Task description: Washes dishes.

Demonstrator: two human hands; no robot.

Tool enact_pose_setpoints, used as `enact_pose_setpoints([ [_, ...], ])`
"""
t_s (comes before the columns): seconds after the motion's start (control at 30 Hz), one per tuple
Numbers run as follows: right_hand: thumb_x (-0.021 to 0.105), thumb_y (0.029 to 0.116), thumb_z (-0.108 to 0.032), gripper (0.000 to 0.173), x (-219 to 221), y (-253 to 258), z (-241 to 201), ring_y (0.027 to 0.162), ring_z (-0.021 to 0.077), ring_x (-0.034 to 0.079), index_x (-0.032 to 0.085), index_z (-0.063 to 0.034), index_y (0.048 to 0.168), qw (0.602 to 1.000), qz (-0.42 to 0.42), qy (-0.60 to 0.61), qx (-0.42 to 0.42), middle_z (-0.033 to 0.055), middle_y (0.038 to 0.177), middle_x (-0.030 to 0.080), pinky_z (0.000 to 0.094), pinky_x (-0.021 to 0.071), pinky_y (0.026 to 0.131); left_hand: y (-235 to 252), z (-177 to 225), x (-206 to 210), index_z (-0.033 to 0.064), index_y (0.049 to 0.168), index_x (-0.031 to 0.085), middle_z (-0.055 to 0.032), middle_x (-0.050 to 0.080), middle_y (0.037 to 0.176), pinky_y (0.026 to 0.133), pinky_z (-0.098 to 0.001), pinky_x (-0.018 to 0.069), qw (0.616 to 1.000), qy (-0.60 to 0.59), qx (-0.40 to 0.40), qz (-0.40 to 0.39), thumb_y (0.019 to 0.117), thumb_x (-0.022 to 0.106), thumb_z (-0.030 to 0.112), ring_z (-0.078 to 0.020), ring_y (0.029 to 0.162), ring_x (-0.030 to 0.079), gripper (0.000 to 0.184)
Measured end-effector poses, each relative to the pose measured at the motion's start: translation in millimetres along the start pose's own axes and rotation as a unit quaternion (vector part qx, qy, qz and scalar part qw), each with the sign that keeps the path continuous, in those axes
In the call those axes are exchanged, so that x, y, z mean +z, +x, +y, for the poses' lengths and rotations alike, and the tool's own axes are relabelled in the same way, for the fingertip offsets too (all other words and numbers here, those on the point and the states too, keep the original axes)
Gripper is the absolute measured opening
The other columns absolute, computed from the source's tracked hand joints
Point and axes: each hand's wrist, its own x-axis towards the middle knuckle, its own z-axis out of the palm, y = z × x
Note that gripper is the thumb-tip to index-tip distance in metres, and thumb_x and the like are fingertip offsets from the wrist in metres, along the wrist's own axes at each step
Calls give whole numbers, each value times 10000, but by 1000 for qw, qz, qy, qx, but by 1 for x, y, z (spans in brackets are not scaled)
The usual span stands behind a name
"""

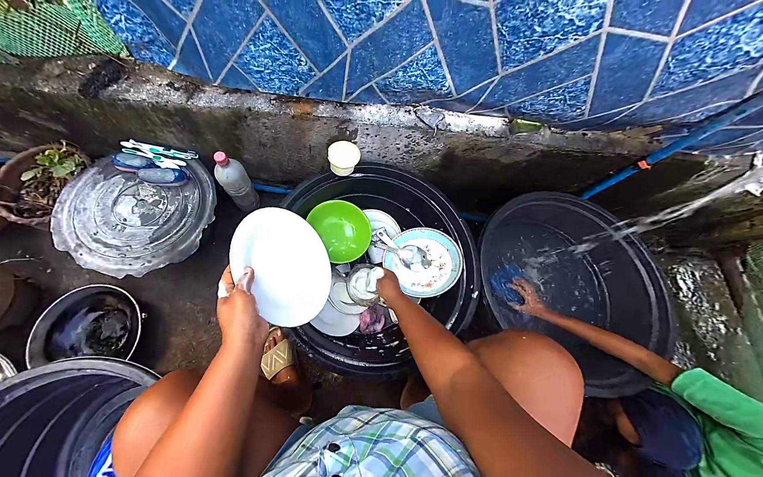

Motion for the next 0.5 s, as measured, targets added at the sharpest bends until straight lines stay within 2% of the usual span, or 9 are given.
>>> enact_pose_setpoints([
  [0.13, 514, 1035, -53, 363, -8, -18, -4, 1344, 413, 524, 564, 95, 1362, 999, 13, 6, 47, 317, 1406, 558, 545, 391, 1144, -3, -7, 3, 7, 1408, 469, -129, 618, 1119, 795, -284, 566, 1000, -4, -5, -6, 1079, 468, 103, -117, 901, 660, 342],
  [0.17, 484, 1052, -54, 367, -12, -23, -8, 1314, 399, 544, 543, 88, 1385, 997, 15, 27, 68, 313, 1407, 553, 528, 420, 1111, -4, -9, 3, 4, 1414, 463, -137, 614, 1131, 803, -292, 564, 1000, -5, -11, -5, 1081, 465, 107, -125, 910, 658, 348],
  [0.23, 424, 1096, -97, 375, -20, -28, -19, 1168, 355, 594, 474, 48, 1438, 987, 16, 123, 104, 289, 1375, 539, 474, 507, 955, -5, -12, 5, 5, 1425, 453, -145, 609, 1142, 805, -307, 565, 1000, -10, -28, -3, 1084, 462, 117, -138, 918, 656, 359],
  [0.3, 475, 1085, -119, 422, -32, -27, -35, 1195, 372, 585, 434, 20, 1481, 967, 22, 229, 108, 286, 1412, 511, 482, 519, 962, -8, -15, 6, 12, 1442, 438, -159, 603, 1164, 817, -323, 565, 999, -21, -47, 1, 1082, 472, 124, -158, 944, 655, 379],
  [0.33, 511, 1074, -128, 443, -38, -24, -44, 1222, 378, 580, 434, 15, 1487, 963, 27, 252, 93, 283, 1426, 512, 490, 516, 984, -9, -16, 6, 14, 1442, 439, -162, 603, 1171, 823, -325, 564, 998, -24, -55, 3, 1081, 478, 132, -162, 952, 654, 382],
  [0.4, 549, 1060, -127, 445, -52, -14, -66, 1187, 364, 598, 460, 11, 1474, 964, 47, 259, 39, 272, 1402, 542, 484, 517, 968, -12, -17, 8, 22, 1465, 428, -176, 598, 1227, 861, -351, 561, 997, -25, -73, -1, 1084, 482, 152, -186, 1004, 652, 406],
  [0.47, 594, 1031, -113, 449, -66, 4, -92, 1177, 364, 617, 492, 13, 1449, 972, 72, 221, -36, 271, 1378, 571, 511, 525, 969, -15, -17, 10, 30, 1485, 414, -183, 596, 1263, 881, -359, 559, 997, -16, -80, -9, 1084, 487, 164, -193, 1037, 652, 428],
  [0.5, 613, 1015, -103, 465, -74, 10, -110, 1223, 374, 603, 498, 15, 1450, 977, 78, 182, -74, 275, 1397, 564, 529, 510, 1010, -16, -17, 11, 33, 1489, 411, -180, 597, 1269, 878, -354, 560, 997, -8, -79, -14, 1083, 491, 167, -187, 1039, 653, 435],
])
